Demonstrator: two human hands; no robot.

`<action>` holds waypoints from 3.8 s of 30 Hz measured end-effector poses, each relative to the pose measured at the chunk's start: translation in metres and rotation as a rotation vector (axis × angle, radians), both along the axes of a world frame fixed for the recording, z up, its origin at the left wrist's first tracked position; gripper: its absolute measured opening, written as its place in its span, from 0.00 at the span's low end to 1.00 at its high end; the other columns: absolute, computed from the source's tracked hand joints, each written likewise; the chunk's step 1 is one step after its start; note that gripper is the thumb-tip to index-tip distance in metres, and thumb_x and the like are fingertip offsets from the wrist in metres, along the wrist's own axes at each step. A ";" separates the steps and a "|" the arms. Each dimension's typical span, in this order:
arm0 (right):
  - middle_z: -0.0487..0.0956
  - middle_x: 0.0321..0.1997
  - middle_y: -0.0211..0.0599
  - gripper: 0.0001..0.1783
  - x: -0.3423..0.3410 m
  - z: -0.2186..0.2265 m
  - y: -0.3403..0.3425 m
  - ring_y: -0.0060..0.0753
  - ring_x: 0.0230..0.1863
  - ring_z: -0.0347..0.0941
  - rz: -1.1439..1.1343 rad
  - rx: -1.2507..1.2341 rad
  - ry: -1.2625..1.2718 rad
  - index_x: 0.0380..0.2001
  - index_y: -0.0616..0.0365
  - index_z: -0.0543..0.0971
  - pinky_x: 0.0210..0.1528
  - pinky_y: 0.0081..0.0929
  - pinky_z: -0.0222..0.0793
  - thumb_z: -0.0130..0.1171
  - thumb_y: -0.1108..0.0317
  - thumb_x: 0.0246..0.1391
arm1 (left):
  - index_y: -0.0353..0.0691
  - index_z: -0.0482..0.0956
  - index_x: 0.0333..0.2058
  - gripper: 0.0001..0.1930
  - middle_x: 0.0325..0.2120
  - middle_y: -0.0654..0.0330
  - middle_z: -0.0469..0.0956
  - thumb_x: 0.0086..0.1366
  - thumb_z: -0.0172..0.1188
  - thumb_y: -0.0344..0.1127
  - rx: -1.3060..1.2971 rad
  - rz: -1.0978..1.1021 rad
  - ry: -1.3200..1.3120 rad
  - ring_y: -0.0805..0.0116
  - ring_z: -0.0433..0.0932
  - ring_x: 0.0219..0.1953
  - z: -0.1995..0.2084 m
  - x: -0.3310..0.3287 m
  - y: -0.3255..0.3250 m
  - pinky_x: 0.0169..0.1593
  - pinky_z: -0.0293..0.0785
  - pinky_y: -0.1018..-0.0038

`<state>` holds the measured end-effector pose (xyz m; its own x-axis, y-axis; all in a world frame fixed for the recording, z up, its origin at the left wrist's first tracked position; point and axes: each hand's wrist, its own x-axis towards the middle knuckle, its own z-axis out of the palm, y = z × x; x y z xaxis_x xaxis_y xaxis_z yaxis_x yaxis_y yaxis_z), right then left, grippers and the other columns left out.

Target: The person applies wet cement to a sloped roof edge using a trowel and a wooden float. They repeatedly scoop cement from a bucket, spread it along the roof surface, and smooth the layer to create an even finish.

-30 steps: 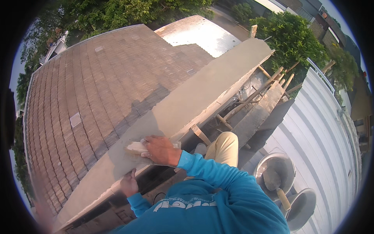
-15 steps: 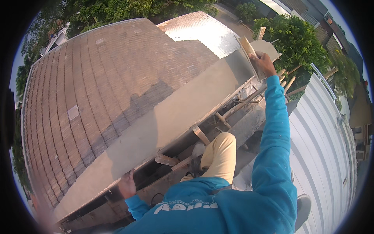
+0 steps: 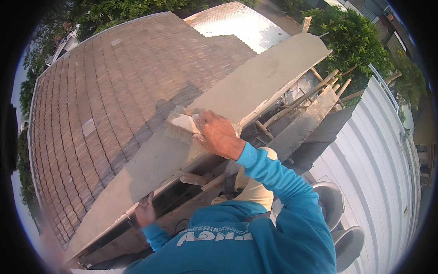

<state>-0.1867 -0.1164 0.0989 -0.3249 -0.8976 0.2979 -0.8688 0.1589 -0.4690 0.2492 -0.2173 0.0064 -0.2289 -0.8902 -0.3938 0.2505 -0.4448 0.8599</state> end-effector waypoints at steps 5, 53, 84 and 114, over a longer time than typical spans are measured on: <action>0.74 0.45 0.44 0.25 -0.124 -0.009 0.022 0.49 0.47 0.72 -0.357 0.085 0.180 0.47 0.63 0.77 0.48 0.42 0.73 0.67 0.65 0.46 | 0.21 0.56 0.62 0.36 0.63 0.41 0.59 0.48 0.40 0.16 0.059 0.106 0.034 0.46 0.58 0.67 0.028 -0.022 0.007 0.70 0.56 0.45; 0.77 0.29 0.62 0.34 -0.237 0.024 0.103 0.57 0.33 0.75 -0.661 -0.071 -0.176 0.40 0.70 0.78 0.41 0.44 0.69 0.45 0.42 0.66 | 0.43 0.77 0.43 0.14 0.42 0.59 0.79 0.60 0.56 0.39 0.169 0.037 -2.010 0.60 0.77 0.48 -0.101 0.074 -0.065 0.48 0.70 0.61; 0.77 0.23 0.59 0.36 -0.145 0.000 0.006 0.62 0.31 0.75 -0.383 0.286 0.185 0.24 0.66 0.76 0.36 0.49 0.70 0.53 0.36 0.58 | 0.40 0.69 0.49 0.19 0.45 0.55 0.77 0.66 0.55 0.44 -0.109 0.980 -1.113 0.60 0.78 0.39 -0.105 0.022 -0.063 0.42 0.79 0.61; 0.82 0.33 0.42 0.35 -0.023 0.032 -0.019 0.27 0.35 0.77 -0.298 0.056 -0.623 0.46 0.69 0.80 0.41 0.30 0.73 0.60 0.41 0.57 | 0.30 0.73 0.53 0.30 0.52 0.46 0.75 0.71 0.39 0.53 0.180 1.243 -0.284 0.53 0.76 0.48 -0.165 0.086 -0.084 0.52 0.72 0.59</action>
